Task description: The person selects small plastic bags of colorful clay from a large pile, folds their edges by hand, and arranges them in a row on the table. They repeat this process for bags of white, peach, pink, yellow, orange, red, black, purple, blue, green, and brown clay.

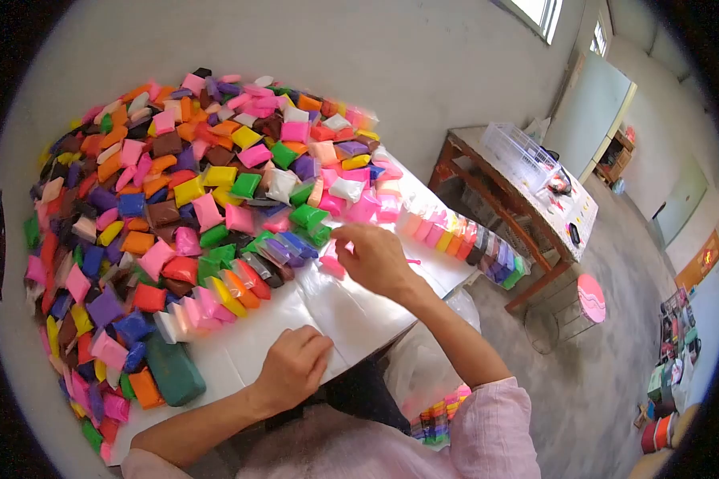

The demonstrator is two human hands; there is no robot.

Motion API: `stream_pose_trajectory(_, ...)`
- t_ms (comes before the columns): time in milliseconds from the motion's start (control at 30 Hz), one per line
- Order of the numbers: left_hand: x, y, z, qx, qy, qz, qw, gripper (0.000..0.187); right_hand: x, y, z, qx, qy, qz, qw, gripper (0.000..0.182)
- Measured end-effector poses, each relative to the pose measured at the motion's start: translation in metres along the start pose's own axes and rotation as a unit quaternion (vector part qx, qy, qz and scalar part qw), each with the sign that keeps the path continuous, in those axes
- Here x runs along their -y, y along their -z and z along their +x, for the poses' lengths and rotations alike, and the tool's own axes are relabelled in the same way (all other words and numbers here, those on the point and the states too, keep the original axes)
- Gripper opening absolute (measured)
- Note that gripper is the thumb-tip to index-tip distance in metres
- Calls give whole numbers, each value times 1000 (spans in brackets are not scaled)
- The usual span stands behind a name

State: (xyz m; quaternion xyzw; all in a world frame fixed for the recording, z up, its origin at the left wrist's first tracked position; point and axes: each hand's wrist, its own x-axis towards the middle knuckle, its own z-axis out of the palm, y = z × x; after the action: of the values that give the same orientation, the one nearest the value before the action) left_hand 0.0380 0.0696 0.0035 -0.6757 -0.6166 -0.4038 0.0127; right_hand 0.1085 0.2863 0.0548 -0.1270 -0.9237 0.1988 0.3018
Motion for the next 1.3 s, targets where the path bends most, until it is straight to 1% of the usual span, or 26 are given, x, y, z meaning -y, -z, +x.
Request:
stream_pose_trajectory(67,-1,-1,-1,15,-23,22,999,14,-9,-3,24,-2,-14,10,1000,16)
stream_pose_trajectory(167,0,-3,-4,32,-34,37,998,16,-25,-17,74,-17,26,-127,991,21)
stream_pose_trajectory(233,1,-3,-4,32,-35,37,998,16,-29,-29,98,-10,80,-140,987,25)
stream_pose_trajectory(267,1,-3,-3,21,-42,32,998,12,-31,-36,108,-5,108,-146,983,27)
stream_pose_trajectory(333,2,-4,-2,-2,-55,23,998,7,-42,-50,126,77,115,-200,970,30)
stream_pose_trajectory(367,3,-3,-2,9,-51,28,998,9,-47,-57,131,118,118,-227,960,32)
stream_pose_trajectory(433,3,-2,-5,32,-40,33,998,15,-47,-60,131,83,132,-223,962,23)
stream_pose_trajectory(500,4,-2,-3,28,-41,40,998,15,-47,-55,131,63,143,-245,957,16)
stream_pose_trajectory(533,3,-2,-4,27,-39,40,998,15,-45,-49,130,32,162,-240,957,15)
stream_pose_trajectory(567,3,-3,-5,25,-37,36,998,15,-47,-46,131,16,150,-244,958,15)
stream_pose_trajectory(633,4,-2,-5,19,-37,32,999,16,-50,-34,129,-39,177,-190,965,15)
stream_pose_trajectory(667,5,-3,-5,13,-32,23,999,16,-51,-27,122,-48,173,-173,969,14)
stream_pose_trajectory(733,4,-1,-4,-44,1,10,999,16,-39,-6,107,-71,161,-139,975,12)
stream_pose_trajectory(767,3,0,-3,-72,15,3,997,16,-31,4,95,-39,107,-59,992,12)
stream_pose_trajectory(800,2,3,-3,-81,63,14,995,22,-20,15,79,-7,51,22,998,13)
stream_pose_trajectory(833,3,3,-2,-114,91,22,989,25,-11,24,62,24,-8,102,994,13)
stream_pose_trajectory(867,4,1,-2,-145,121,30,982,29,-5,30,46,65,-50,205,975,10)
stream_pose_trajectory(900,4,0,-1,-174,150,37,972,32,0,32,32,110,-80,237,962,9)
stream_pose_trajectory(967,3,2,0,-161,180,28,970,39,10,31,4,193,-141,301,923,8)
stream_pose_trajectory(1000,4,2,0,-154,172,23,973,36,6,18,-8,223,-120,307,917,8)
stream_pose_trajectory(1033,3,2,-1,-121,173,27,977,34,-1,2,-19,254,-97,312,910,9)
stream_pose_trajectory(1067,2,4,-2,-88,174,33,980,33,-6,-8,-28,275,-126,269,914,10)
stream_pose_trajectory(1100,3,5,-2,-57,174,40,982,31,-2,-11,-33,270,-144,256,917,8)
stream_pose_trajectory(1133,4,4,-2,-55,174,33,983,26,-5,-17,-37,251,-142,260,921,7)
stream_pose_trajectory(1167,4,3,-2,-63,170,34,983,25,-9,-22,-40,233,-140,263,926,6)
stream_pose_trajectory(1300,6,0,-4,-79,161,36,983,20,6,-28,-48,134,-95,185,969,6)
